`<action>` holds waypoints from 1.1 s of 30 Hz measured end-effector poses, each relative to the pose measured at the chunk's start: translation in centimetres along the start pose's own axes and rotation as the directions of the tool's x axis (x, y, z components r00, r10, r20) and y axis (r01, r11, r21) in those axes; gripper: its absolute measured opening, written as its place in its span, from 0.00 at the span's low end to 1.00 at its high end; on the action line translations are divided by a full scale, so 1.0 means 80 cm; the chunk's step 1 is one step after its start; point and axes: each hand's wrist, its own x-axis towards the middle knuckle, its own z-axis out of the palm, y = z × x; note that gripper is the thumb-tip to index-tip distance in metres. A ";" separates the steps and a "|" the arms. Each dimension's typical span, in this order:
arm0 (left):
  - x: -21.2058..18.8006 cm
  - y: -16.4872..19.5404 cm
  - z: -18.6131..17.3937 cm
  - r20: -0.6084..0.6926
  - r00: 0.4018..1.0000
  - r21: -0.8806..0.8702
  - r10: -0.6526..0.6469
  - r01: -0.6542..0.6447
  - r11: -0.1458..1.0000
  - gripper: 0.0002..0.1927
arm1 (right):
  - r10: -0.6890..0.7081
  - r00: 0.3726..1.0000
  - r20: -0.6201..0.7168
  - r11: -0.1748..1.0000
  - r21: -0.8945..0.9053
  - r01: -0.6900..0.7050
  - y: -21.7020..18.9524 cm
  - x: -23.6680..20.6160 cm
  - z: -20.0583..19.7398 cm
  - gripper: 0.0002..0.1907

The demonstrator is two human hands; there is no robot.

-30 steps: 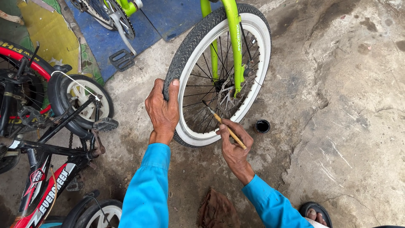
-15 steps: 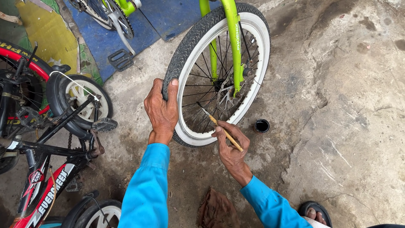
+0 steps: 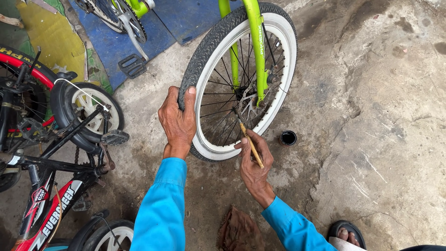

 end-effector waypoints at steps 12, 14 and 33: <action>-0.001 0.001 0.001 0.021 0.998 -0.015 -0.066 0.066 0.998 0.19 | -0.077 0.997 -0.001 0.993 -0.088 0.077 -0.006 -0.020 0.014 0.24; -0.001 0.002 0.000 0.019 0.997 -0.010 -0.074 0.074 0.997 0.20 | -0.010 0.998 0.060 0.998 -0.059 0.013 -0.009 -0.033 0.020 0.28; -0.002 0.004 -0.002 0.005 1.000 -0.051 -0.006 0.006 0.999 0.21 | -0.042 0.994 0.097 0.972 -0.226 0.063 -0.008 -0.033 0.069 0.34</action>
